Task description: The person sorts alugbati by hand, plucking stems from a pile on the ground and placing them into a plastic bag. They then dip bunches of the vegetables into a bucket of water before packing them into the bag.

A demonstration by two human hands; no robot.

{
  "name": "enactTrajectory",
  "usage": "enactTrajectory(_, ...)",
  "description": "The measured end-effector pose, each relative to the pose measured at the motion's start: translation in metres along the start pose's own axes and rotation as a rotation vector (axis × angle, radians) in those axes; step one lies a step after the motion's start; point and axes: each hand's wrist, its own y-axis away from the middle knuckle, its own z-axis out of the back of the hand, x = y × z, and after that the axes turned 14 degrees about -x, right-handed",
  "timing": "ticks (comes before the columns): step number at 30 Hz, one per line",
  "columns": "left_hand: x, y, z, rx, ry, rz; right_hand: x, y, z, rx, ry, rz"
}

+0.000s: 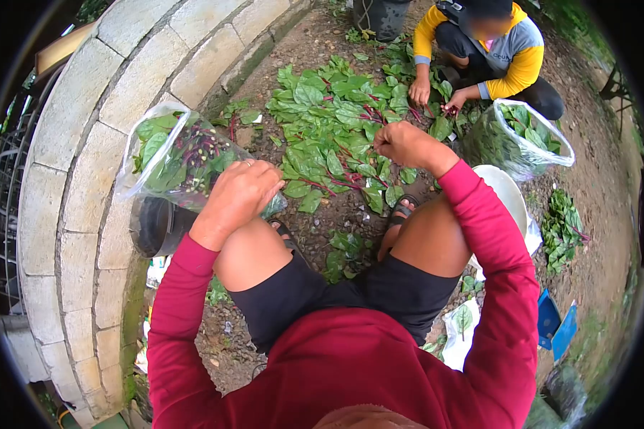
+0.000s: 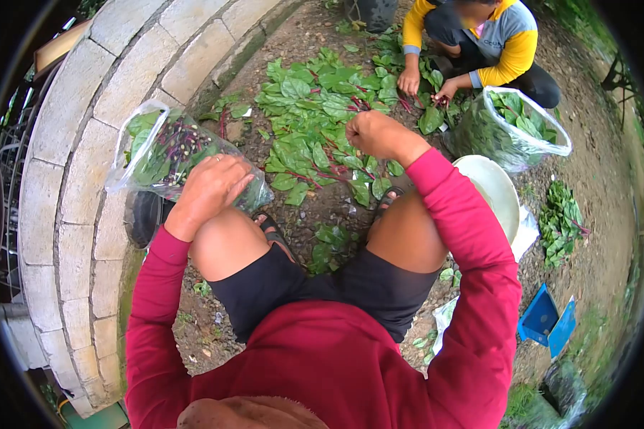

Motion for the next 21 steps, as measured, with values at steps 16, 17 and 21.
enactTrajectory(16, -0.021, -0.085, -0.042, -0.137, 0.22, 0.031, 0.11, 0.045, -0.012, 0.141, 0.061, 0.322)
enactTrajectory(17, -0.018, -0.088, -0.045, -0.111, 0.233, 0.062, 0.122, 0.047, -0.009, 0.206, 0.069, 0.299)
enactTrajectory(21, -0.011, -0.088, -0.052, -0.016, 0.385, 0.174, 0.124, 0.048, -0.02, 0.407, -0.052, 0.321)
